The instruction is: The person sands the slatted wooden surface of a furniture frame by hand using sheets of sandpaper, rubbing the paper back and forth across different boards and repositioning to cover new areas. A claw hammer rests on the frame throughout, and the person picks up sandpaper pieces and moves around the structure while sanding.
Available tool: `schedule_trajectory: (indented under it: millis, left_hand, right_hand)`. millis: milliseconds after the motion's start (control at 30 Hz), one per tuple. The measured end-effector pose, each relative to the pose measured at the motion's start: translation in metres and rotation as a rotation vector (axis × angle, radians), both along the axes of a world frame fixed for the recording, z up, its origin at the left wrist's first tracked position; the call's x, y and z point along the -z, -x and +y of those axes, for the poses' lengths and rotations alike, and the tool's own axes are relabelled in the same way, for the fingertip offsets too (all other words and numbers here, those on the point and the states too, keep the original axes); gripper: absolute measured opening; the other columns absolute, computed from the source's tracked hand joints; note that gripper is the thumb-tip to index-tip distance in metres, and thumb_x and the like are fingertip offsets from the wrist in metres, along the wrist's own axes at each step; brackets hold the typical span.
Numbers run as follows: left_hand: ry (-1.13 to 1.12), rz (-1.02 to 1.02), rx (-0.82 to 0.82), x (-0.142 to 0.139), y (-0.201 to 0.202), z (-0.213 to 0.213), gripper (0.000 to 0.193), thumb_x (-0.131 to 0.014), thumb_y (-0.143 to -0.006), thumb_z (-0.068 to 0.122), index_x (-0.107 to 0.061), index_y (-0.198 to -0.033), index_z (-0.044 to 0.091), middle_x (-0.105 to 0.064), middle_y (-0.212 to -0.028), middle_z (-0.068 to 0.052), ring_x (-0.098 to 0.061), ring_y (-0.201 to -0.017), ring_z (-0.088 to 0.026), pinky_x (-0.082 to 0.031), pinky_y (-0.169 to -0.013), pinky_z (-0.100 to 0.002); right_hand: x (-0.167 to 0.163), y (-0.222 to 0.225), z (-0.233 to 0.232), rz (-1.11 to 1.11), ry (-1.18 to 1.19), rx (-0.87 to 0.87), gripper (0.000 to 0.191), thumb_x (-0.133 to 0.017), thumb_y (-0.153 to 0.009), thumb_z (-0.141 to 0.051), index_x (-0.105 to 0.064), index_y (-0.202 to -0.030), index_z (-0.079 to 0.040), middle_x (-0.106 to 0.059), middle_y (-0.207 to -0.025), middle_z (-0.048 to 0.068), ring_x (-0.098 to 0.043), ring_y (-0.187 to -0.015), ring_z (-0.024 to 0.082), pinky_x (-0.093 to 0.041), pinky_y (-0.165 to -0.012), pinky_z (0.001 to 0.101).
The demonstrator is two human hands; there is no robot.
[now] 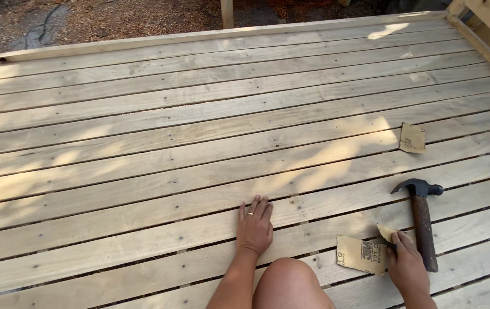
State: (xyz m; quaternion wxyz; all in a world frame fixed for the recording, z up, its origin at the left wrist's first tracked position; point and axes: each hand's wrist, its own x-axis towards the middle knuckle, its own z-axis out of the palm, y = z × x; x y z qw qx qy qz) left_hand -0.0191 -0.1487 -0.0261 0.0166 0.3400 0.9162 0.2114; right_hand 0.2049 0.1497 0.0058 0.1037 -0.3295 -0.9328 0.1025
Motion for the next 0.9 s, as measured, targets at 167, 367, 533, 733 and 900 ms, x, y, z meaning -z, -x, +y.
schedule_trajectory:
  millis: [167, 367, 533, 733, 900]
  left_hand:
    - [-0.236, -0.254, -0.065, -0.015, -0.019, 0.006, 0.050, -0.063, -0.087, 0.015, -0.062, -0.137, 0.016, -0.053, -0.152, -0.004, -0.042, -0.146, -0.024, -0.021, -0.124, -0.053]
    - [-0.859, -0.877, -0.064, -0.045, 0.002, 0.037, 0.052, -0.079, -0.096, 0.026, -0.055, -0.137, 0.007, -0.061, -0.130, -0.017, -0.055, -0.119, -0.020, -0.046, -0.100, -0.041]
    - [-0.720, -0.559, -0.233, -0.056, 0.026, -0.016, 0.021, -0.072, -0.099, 0.017, -0.080, -0.113, 0.005, -0.071, -0.077, -0.020, -0.062, -0.071, -0.034, -0.053, -0.065, -0.042]
    - [-0.010, 0.297, -0.521, -0.028, 0.044, -0.153, 0.041, -0.056, -0.099, 0.019, -0.062, -0.137, 0.008, -0.059, -0.146, -0.010, -0.053, -0.136, -0.027, -0.040, -0.114, -0.047]
    - [0.107, -0.035, -0.476, 0.010, 0.017, -0.131, 0.053, -0.047, -0.102, 0.027, -0.044, -0.151, 0.006, -0.035, -0.162, -0.011, -0.026, -0.152, -0.030, -0.023, -0.120, -0.050]
  right_hand:
    - [-0.035, 0.038, -0.009, -0.186, 0.217, 0.430, 0.038, -0.058, -0.112, -0.033, -0.072, -0.139, -0.010, -0.076, -0.110, 0.024, -0.070, -0.104, 0.042, -0.054, -0.093, 0.0488]
    - [-0.041, 0.127, -0.086, 0.441, 1.242, -0.002, 0.034, -0.072, -0.092, -0.021, -0.075, -0.115, 0.004, -0.076, -0.096, 0.007, -0.070, -0.084, 0.012, -0.060, -0.077, 0.0298]
    - [-0.025, 0.160, -0.121, 0.334, 1.100, -0.105, 0.032, -0.073, -0.092, -0.024, -0.076, -0.113, -0.001, -0.079, -0.105, 0.008, -0.072, -0.101, 0.018, -0.055, -0.092, 0.0353]
    - [0.009, 0.122, -0.116, 0.257, 0.177, -0.110, 0.054, -0.059, -0.092, -0.025, -0.055, -0.142, -0.006, -0.049, -0.155, 0.015, -0.041, -0.144, 0.038, -0.037, -0.113, 0.0480]
    - [0.028, 0.109, -0.129, 0.159, -0.004, -0.053, 0.059, -0.049, -0.097, -0.031, -0.047, -0.152, -0.012, -0.042, -0.163, 0.009, -0.033, -0.154, 0.028, -0.027, -0.122, 0.0514]
